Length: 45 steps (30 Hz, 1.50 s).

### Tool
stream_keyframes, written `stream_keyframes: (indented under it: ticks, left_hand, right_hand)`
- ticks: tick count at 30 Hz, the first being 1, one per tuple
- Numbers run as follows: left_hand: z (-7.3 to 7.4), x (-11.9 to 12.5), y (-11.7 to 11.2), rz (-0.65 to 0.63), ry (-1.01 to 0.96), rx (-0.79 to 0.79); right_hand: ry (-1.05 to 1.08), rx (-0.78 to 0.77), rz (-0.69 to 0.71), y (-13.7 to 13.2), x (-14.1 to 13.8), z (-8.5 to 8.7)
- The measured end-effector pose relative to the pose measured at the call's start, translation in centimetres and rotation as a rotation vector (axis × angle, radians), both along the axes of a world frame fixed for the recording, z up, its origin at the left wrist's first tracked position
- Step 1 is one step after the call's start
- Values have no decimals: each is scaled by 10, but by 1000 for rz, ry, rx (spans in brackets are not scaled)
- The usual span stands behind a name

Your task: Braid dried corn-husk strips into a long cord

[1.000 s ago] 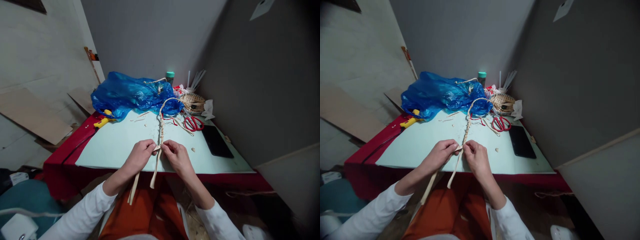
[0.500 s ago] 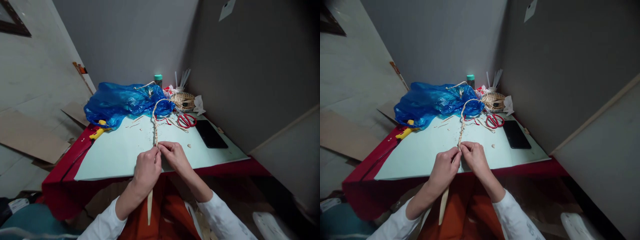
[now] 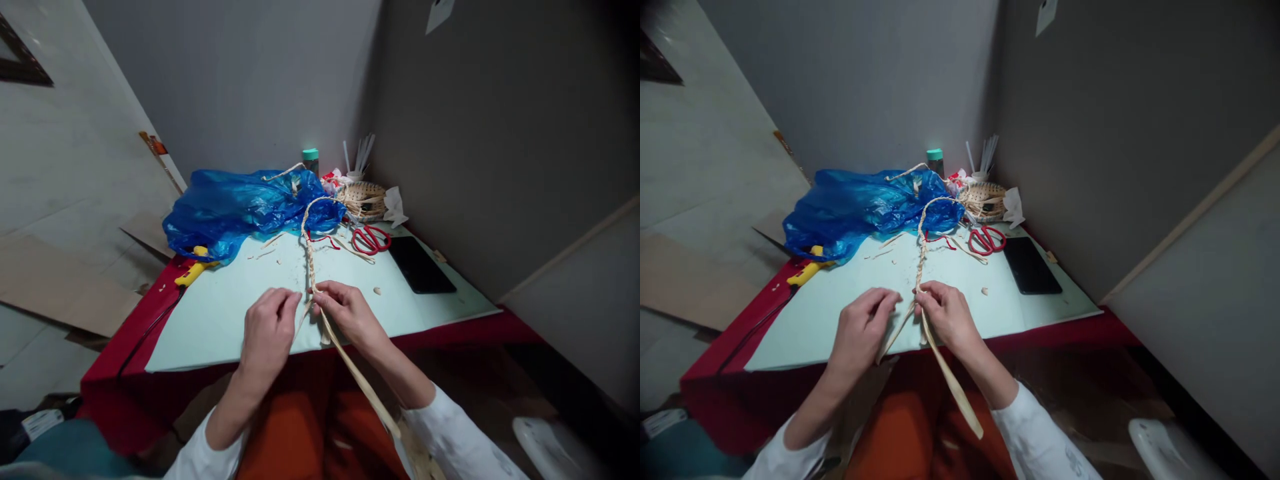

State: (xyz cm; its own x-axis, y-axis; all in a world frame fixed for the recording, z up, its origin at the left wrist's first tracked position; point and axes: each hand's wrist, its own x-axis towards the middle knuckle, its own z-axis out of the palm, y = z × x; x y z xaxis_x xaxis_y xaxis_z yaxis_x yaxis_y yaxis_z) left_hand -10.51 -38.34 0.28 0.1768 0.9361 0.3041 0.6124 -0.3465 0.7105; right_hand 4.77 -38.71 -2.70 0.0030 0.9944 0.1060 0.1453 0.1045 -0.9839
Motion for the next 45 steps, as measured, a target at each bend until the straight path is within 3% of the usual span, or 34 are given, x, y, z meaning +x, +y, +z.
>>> stream_keyframes:
  ticks: [5,7,11,16,20,25,29,34,37,41,45]
  left_hand:
    - [-3,6,30,-368,-370,-506]
    - [-4,12,33,-407,-471,-641]
    - [-6,16,31,-379,-535,-761]
    - [-6,13,30,-337,-474,-746]
    - [-6,15,29,-291,-436,-665]
    - [-8,18,27,-230,-475,-621]
    - [-9,17,23,-227,-575,-668]
    - [-7,11,23,-260,-667,-779]
    - [-5,7,25,-252,-703,-811]
    - [-6,5,26,-311,-765,-831]
    - [-6,4,25,-321,-779,-826]
  right_hand:
    - [-102,78,27,-4,1,-4]
    - [-139,99,66,-4,3,-2]
    - [-211,92,144,-6,7,5]
    - [-304,74,159,-11,11,15]
    - [-551,87,134,-14,17,26]
    - [-860,112,-22,-26,13,37]
    - [-965,123,-97,-42,-8,28]
    - [-1125,169,-38,-51,-24,20]
    - [-1050,231,-9,-48,-13,34]
    - [-789,254,-105,-31,8,50]
    - [-575,84,152,-12,10,39]
